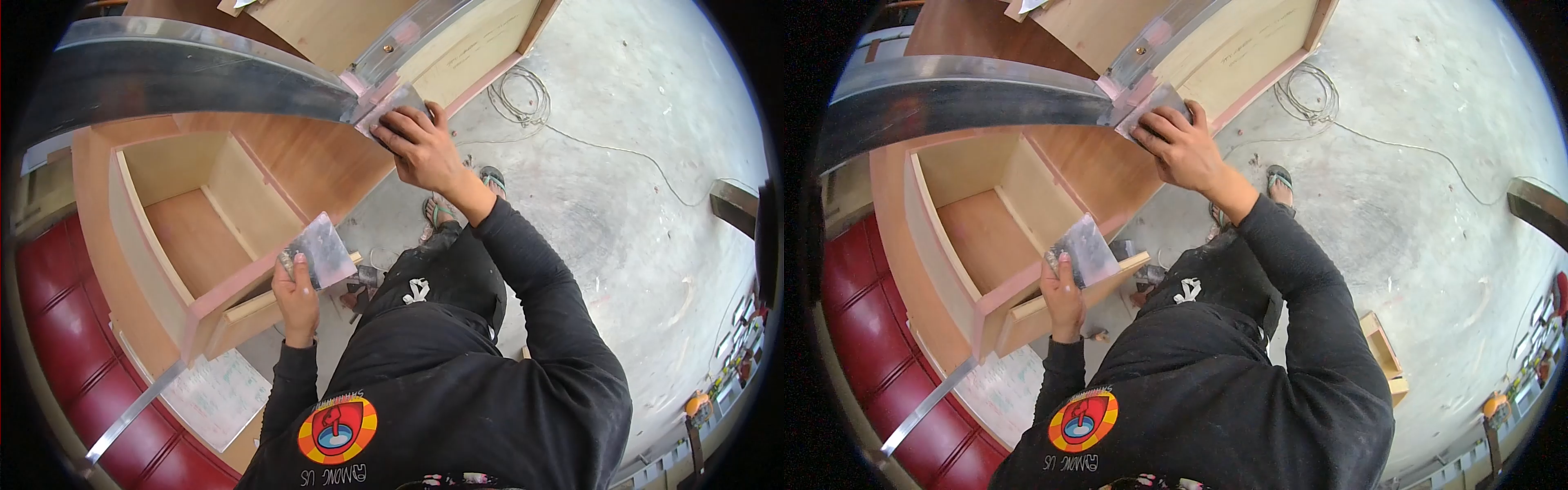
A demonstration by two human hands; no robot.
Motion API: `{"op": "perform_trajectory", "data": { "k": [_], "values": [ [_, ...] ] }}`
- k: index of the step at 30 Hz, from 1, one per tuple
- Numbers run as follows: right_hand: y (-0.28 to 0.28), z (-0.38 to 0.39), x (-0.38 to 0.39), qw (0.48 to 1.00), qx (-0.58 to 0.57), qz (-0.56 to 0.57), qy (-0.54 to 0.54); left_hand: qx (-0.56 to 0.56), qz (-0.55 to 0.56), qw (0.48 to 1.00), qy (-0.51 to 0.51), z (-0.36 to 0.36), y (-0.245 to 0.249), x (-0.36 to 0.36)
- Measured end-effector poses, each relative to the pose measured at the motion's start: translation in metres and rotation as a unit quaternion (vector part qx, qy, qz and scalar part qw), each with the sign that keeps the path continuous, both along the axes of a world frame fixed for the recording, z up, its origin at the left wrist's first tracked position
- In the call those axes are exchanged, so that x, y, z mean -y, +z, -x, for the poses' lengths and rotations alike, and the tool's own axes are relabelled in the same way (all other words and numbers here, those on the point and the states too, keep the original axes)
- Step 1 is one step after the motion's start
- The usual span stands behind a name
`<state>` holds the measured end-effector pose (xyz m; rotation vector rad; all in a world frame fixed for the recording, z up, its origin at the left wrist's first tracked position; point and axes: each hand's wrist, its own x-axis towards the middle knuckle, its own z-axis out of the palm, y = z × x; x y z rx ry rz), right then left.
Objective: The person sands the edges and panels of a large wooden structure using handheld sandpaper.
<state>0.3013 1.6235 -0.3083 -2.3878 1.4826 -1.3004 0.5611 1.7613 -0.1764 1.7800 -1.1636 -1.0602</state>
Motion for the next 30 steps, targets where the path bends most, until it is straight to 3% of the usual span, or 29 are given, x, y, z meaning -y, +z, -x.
{"op": "perform_trajectory", "data": {
  "k": [4, 6, 30],
  "values": [
    [0.014, 0.004, -0.010, 0.997, 0.064, 0.012, -0.029, 0.015, 0.007, 1.000, -0.001, 0.002, 0.000, -0.001],
    [0.018, 0.007, -0.007, 0.995, 0.022, 0.028, -0.096, 0.010, 0.005, 1.000, -0.002, 0.004, 0.002, 0.000],
    [0.037, -0.002, 0.010, 0.975, -0.113, 0.027, -0.191, -0.004, 0.019, 1.000, 0.013, -0.009, -0.011, -0.010]
  ]
}}
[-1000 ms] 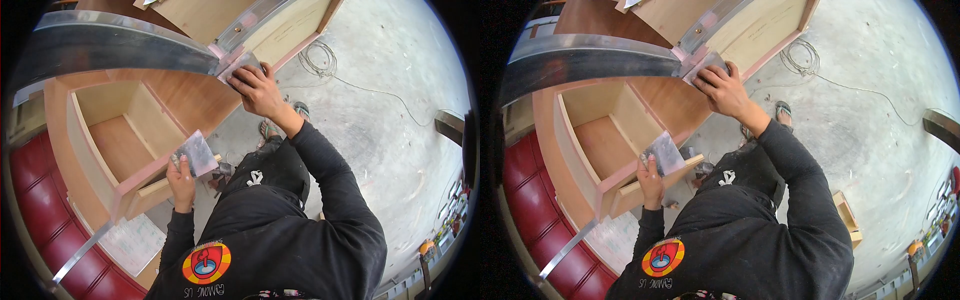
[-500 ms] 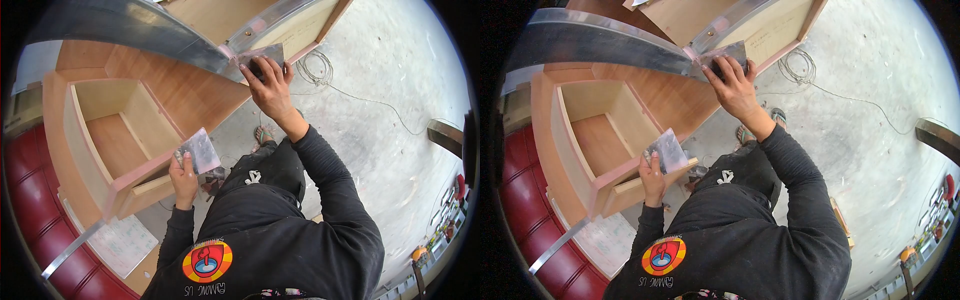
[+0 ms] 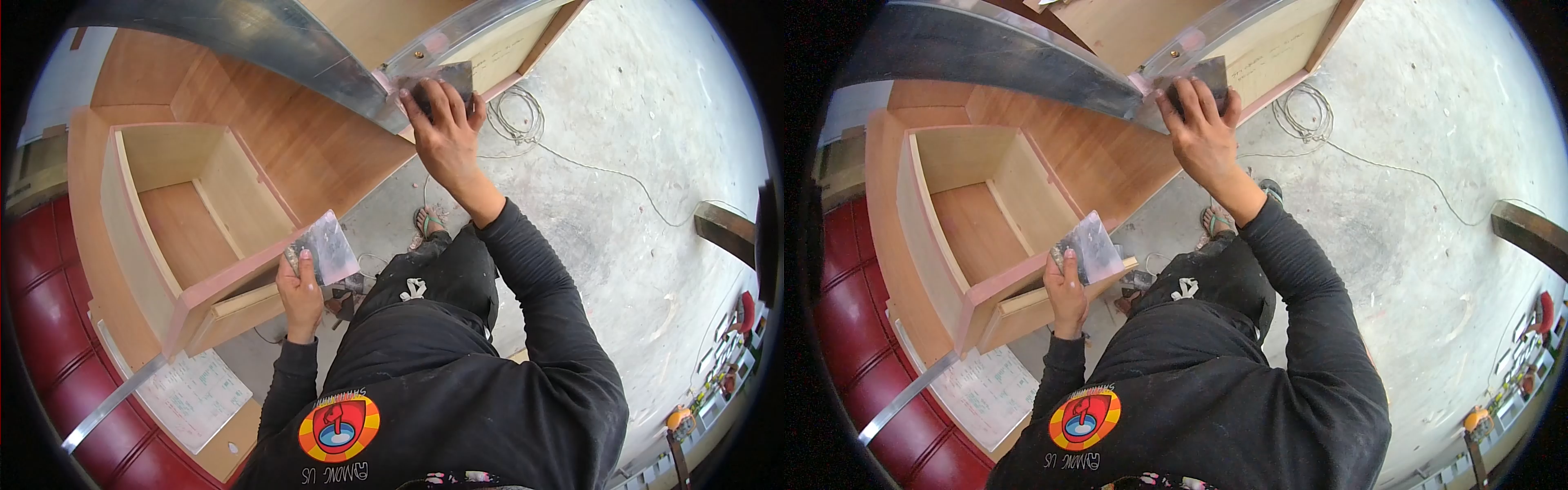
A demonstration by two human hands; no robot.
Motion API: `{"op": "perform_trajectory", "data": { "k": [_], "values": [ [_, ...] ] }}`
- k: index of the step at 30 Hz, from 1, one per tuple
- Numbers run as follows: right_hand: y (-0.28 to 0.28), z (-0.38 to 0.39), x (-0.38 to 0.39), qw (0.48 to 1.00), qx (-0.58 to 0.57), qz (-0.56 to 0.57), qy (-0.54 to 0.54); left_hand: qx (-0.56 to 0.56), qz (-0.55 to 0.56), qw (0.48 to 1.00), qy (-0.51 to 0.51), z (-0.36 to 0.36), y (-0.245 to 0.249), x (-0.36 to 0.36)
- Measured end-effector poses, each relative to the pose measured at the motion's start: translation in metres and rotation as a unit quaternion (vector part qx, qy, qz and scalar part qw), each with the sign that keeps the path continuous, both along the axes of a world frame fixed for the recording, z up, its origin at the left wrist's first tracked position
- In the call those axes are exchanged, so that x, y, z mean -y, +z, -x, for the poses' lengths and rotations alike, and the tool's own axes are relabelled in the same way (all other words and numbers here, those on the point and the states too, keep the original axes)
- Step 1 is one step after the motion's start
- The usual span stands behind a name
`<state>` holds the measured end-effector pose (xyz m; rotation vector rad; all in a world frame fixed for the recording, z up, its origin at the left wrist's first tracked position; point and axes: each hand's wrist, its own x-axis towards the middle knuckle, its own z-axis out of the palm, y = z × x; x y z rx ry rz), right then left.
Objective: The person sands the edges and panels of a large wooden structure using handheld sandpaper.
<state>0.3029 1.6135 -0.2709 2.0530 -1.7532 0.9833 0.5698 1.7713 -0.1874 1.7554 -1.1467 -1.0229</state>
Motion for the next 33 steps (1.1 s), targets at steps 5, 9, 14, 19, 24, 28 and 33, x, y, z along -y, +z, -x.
{"op": "perform_trajectory", "data": {
  "k": [5, 9, 14, 19, 24, 28, 33],
  "values": [
    [0.015, 0.015, -0.008, 0.989, 0.145, 0.000, -0.030, -0.033, -0.004, 0.999, 0.005, -0.001, -0.001, 0.001],
    [0.015, -0.013, -0.073, 0.811, 0.507, -0.123, 0.265, -0.271, -0.045, 0.956, 0.102, 0.017, -0.001, 0.012],
    [0.030, -0.042, -0.121, 0.796, 0.419, -0.163, 0.406, -0.392, -0.063, 0.912, 0.098, 0.042, 0.011, 0.031],
    [0.011, -0.021, -0.112, 0.891, 0.285, -0.220, 0.277, -0.388, -0.014, 0.920, 0.050, 0.031, 0.008, 0.033],
    [0.038, -0.010, -0.072, 0.899, 0.367, -0.171, 0.169, -0.345, 0.030, 0.938, 0.018, 0.026, 0.027, 0.045],
    [0.072, -0.041, -0.095, 0.777, 0.497, -0.162, 0.351, -0.396, -0.007, 0.912, 0.109, 0.031, 0.014, 0.044],
    [0.042, -0.058, -0.113, 0.817, 0.415, -0.178, 0.358, -0.410, -0.006, 0.909, 0.074, 0.031, 0.002, 0.042]
  ]
}}
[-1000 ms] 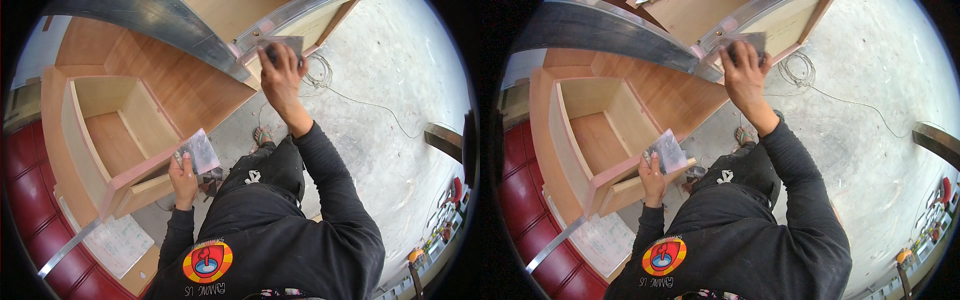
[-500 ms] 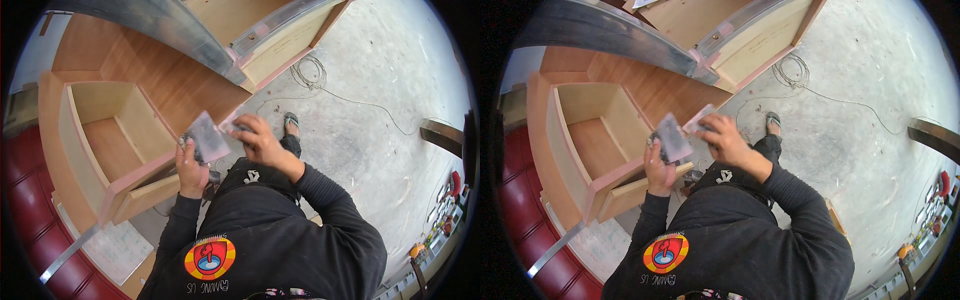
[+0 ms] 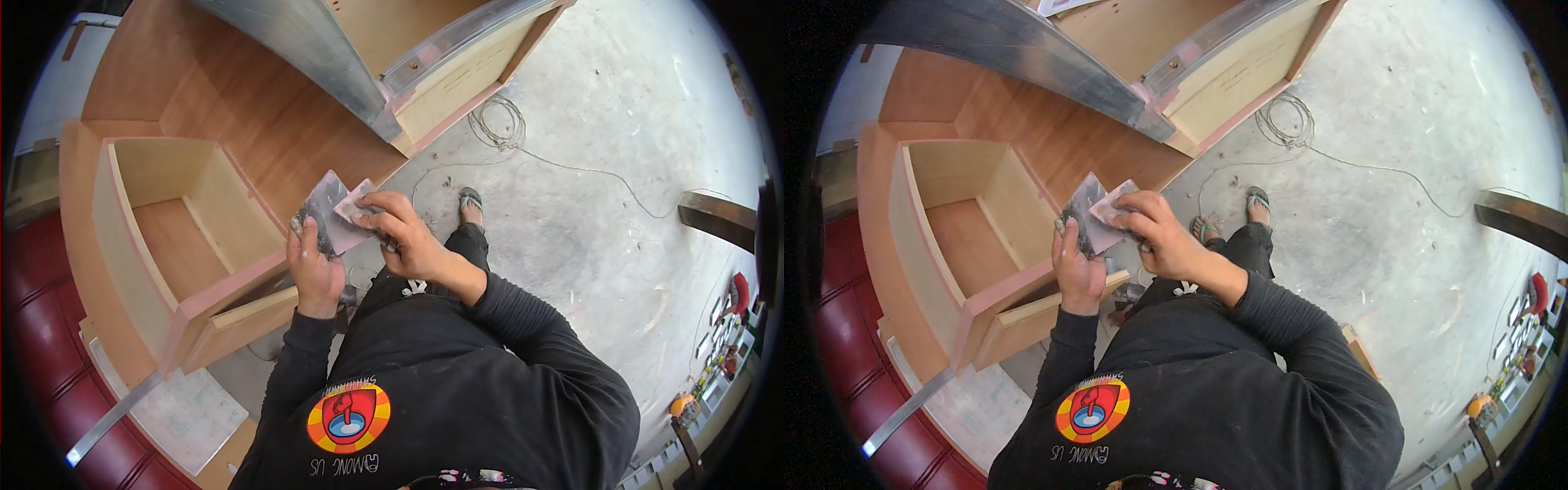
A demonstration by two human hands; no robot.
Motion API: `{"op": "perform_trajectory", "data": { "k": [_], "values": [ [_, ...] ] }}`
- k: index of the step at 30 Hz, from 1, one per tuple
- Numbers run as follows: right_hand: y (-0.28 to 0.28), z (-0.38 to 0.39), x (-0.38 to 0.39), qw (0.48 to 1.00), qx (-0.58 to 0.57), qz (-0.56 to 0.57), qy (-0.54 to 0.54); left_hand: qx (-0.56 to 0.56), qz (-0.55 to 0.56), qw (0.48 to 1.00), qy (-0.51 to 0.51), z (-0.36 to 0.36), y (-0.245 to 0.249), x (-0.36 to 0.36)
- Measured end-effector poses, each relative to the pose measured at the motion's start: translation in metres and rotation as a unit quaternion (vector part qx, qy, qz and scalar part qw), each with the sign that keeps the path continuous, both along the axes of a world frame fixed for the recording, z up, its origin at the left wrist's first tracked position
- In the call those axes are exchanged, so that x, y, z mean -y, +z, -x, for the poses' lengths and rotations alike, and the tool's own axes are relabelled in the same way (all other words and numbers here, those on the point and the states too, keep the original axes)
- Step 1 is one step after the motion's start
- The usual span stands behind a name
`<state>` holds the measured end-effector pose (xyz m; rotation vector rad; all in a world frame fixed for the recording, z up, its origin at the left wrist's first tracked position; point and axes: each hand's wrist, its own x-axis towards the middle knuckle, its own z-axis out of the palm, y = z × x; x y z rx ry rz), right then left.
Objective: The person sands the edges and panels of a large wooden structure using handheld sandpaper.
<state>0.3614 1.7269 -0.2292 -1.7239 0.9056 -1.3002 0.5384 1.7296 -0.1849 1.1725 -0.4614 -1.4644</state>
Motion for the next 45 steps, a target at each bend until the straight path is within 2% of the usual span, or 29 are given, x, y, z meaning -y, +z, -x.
{"op": "perform_trajectory", "data": {
  "k": [2, 3, 5, 6, 7, 8, 9, 11, 12, 16, 18, 19, 23, 25, 27, 28, 29, 30, 31, 33, 45],
  "values": [
    [-0.009, 0.013, 0.005, 0.996, -0.084, -0.001, -0.015, -0.006, -0.009, 1.000, 0.015, -0.001, 0.003, -0.002],
    [-0.011, 0.020, 0.005, 0.984, -0.171, -0.054, -0.009, -0.009, -0.007, 1.000, 0.013, 0.000, 0.010, 0.000],
    [-0.012, 0.034, 0.014, 0.995, -0.056, -0.075, -0.017, -0.059, -0.005, 0.998, -0.023, -0.001, 0.028, 0.004],
    [-0.004, 0.035, 0.016, 0.996, -0.060, -0.072, -0.017, -0.062, -0.002, 0.998, -0.022, -0.003, 0.027, 0.005],
    [0.007, 0.035, 0.015, 0.967, 0.128, -0.220, 0.018, -0.073, -0.023, 0.996, -0.052, -0.006, 0.025, 0.004],
    [0.015, 0.035, 0.014, 0.881, 0.309, -0.355, 0.049, -0.083, -0.044, 0.992, -0.083, -0.009, 0.023, 0.003],
    [0.018, 0.033, 0.016, 0.883, 0.307, -0.353, 0.048, -0.085, -0.041, 0.992, -0.084, -0.009, 0.018, 0.000],
    [0.022, 0.030, 0.018, 0.782, 0.493, -0.374, 0.071, -0.106, -0.053, 0.985, -0.122, -0.006, 0.008, -0.009],
    [0.021, 0.028, 0.020, 0.805, 0.462, -0.370, 0.031, -0.113, -0.066, 0.984, -0.119, -0.003, 0.006, -0.012],
    [0.027, 0.027, 0.018, 0.798, 0.422, -0.431, -0.015, -0.127, -0.079, 0.983, -0.110, 0.001, 0.001, -0.020],
    [0.033, 0.027, 0.017, 0.744, 0.509, -0.432, 0.035, -0.156, -0.088, 0.975, -0.133, 0.003, 0.004, -0.020],
    [0.032, 0.024, 0.017, 0.745, 0.507, -0.432, 0.035, -0.157, -0.087, 0.975, -0.132, 0.005, 0.002, -0.021],
    [-0.004, 0.015, 0.011, 0.753, 0.445, -0.484, 0.011, -0.144, -0.056, 0.980, -0.123, 0.013, 0.000, -0.020],
    [-0.001, 0.016, 0.013, 0.792, 0.430, -0.414, 0.124, -0.132, -0.050, 0.984, -0.106, 0.013, 0.000, -0.019],
    [-0.001, 0.024, 0.019, 0.790, 0.443, -0.402, 0.137, -0.107, -0.022, 0.991, -0.078, 0.007, -0.004, -0.016],
    [-0.006, 0.029, 0.030, 0.917, 0.259, -0.301, 0.038, -0.107, -0.023, 0.991, -0.079, 0.002, -0.003, -0.016],
    [-0.011, 0.033, 0.042, 0.980, 0.056, -0.179, -0.063, -0.094, -0.019, 0.993, -0.074, -0.003, -0.001, -0.015],
    [-0.015, 0.037, 0.055, 0.976, -0.113, -0.103, -0.153, -0.081, -0.014, 0.994, -0.068, -0.007, 0.001, -0.014],
    [-0.014, 0.038, 0.065, 0.976, -0.113, -0.103, -0.154, -0.081, -0.014, 0.994, -0.069, -0.010, 0.002, -0.014],
    [-0.015, 0.044, 0.082, 0.935, -0.262, -0.082, -0.223, -0.074, -0.005, 0.996, -0.056, -0.011, 0.003, -0.014],
    [-0.017, 0.037, 0.102, 0.914, -0.311, -0.102, -0.242, -0.073, -0.012, 0.995, -0.061, -0.022, -0.001, -0.024]
  ]
}}
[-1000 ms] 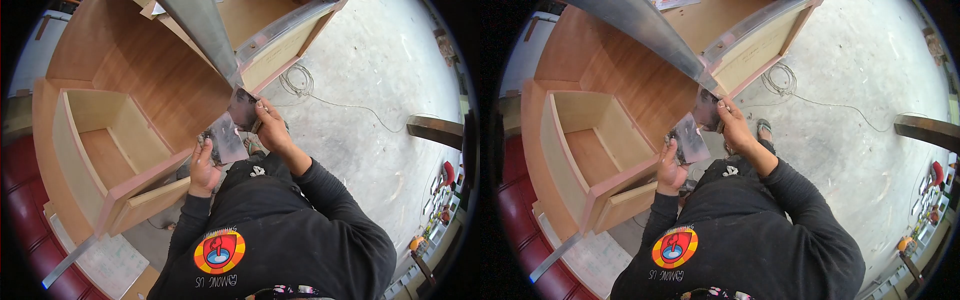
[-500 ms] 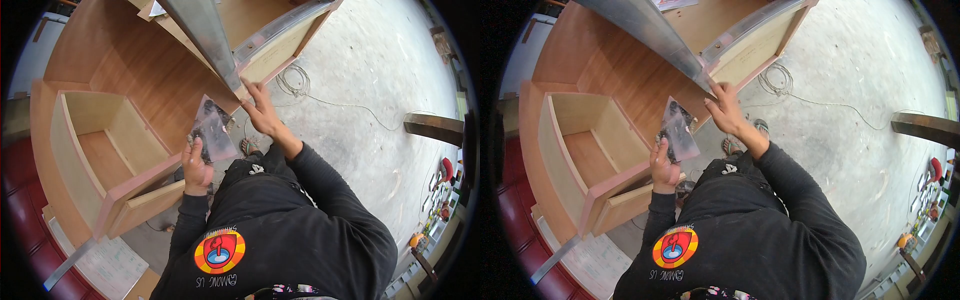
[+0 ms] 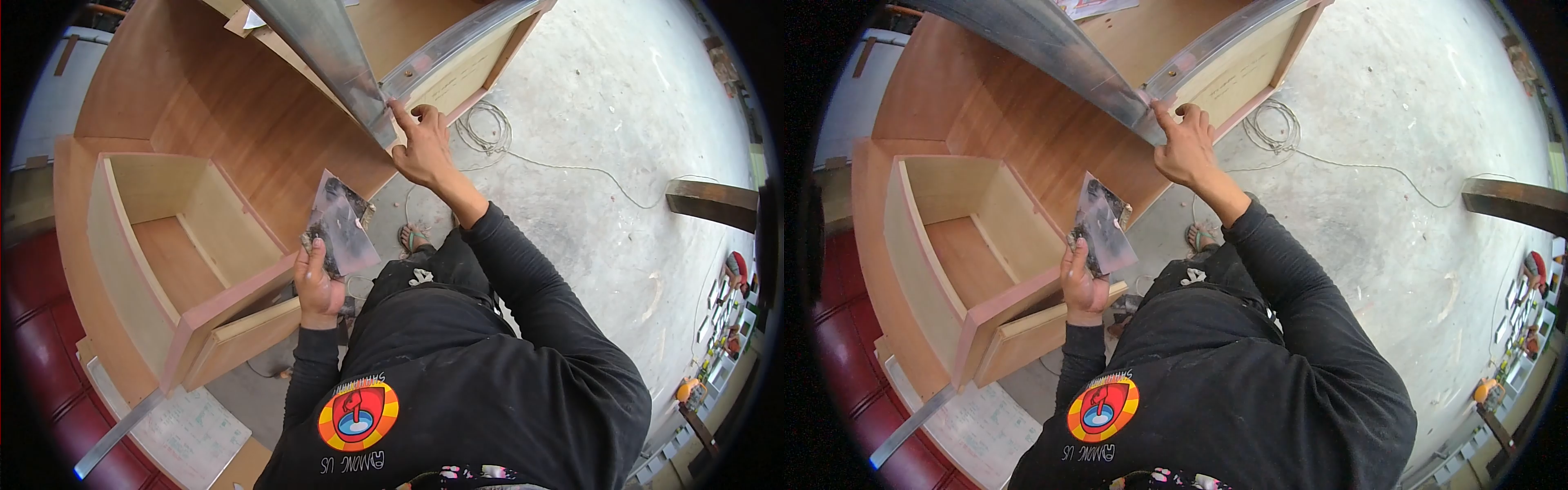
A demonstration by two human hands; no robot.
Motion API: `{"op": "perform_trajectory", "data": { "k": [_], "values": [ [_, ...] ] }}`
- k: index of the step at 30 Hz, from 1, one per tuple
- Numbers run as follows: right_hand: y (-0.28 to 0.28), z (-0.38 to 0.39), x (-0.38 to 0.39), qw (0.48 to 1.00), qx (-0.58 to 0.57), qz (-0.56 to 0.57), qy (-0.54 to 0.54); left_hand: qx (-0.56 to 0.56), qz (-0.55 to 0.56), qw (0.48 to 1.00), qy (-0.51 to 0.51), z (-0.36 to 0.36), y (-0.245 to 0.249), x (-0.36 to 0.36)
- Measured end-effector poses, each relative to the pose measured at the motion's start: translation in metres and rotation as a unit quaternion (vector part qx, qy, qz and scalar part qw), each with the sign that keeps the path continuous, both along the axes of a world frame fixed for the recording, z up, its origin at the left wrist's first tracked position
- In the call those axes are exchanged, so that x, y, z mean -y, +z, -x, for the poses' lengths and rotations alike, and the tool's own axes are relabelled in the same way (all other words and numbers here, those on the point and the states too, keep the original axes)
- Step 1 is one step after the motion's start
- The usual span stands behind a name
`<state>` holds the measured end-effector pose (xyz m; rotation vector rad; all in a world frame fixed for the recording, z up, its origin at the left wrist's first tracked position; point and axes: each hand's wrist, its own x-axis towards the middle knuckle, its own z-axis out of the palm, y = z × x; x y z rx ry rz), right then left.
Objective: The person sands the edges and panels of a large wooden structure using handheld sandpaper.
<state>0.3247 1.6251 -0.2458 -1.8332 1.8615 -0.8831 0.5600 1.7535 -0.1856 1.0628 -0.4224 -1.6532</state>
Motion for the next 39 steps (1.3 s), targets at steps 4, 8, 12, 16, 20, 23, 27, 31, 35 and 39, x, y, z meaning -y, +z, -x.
{"op": "perform_trajectory", "data": {
  "k": [4, 8, 12, 16, 20, 23, 27, 31, 35, 39],
  "values": [
    [0.004, -0.003, 0.000, 1.000, -0.007, 0.008, -0.004, 0.008, -0.005, 1.000, 0.003, 0.000, 0.002, -0.002],
    [0.005, -0.004, 0.001, 1.000, 0.008, 0.018, -0.006, 0.005, -0.009, 1.000, 0.000, -0.001, 0.001, -0.003],
    [0.004, -0.009, 0.001, 0.999, 0.014, 0.041, -0.017, -0.002, -0.017, 1.000, -0.005, -0.003, -0.002, -0.006],
    [-0.003, -0.013, 0.000, 0.993, 0.108, 0.040, -0.015, 0.006, -0.029, 1.000, -0.004, -0.001, 0.000, -0.007],
    [-0.018, -0.015, -0.002, 0.975, 0.219, 0.039, -0.021, 0.013, -0.020, 1.000, -0.006, -0.002, -0.003, -0.009],
    [-0.024, -0.003, 0.002, 0.926, 0.377, 0.000, 0.000, 0.020, -0.017, 1.000, -0.013, -0.002, -0.002, -0.008],
    [-0.012, 0.006, 0.007, 0.964, 0.253, 0.066, -0.043, 0.027, -0.024, 0.999, -0.010, -0.002, -0.002, -0.009],
    [-0.007, 0.006, 0.012, 0.982, 0.142, 0.123, -0.015, 0.023, -0.024, 0.999, -0.011, -0.002, -0.001, -0.008],
    [-0.007, 0.004, 0.014, 0.984, 0.106, 0.141, -0.009, 0.022, -0.020, 0.999, -0.015, -0.001, 0.000, -0.008],
    [-0.015, -0.004, 0.005, 0.988, 0.062, 0.142, -0.012, 0.020, -0.022, 0.999, -0.019, -0.002, 0.000, -0.008]
  ]
}}
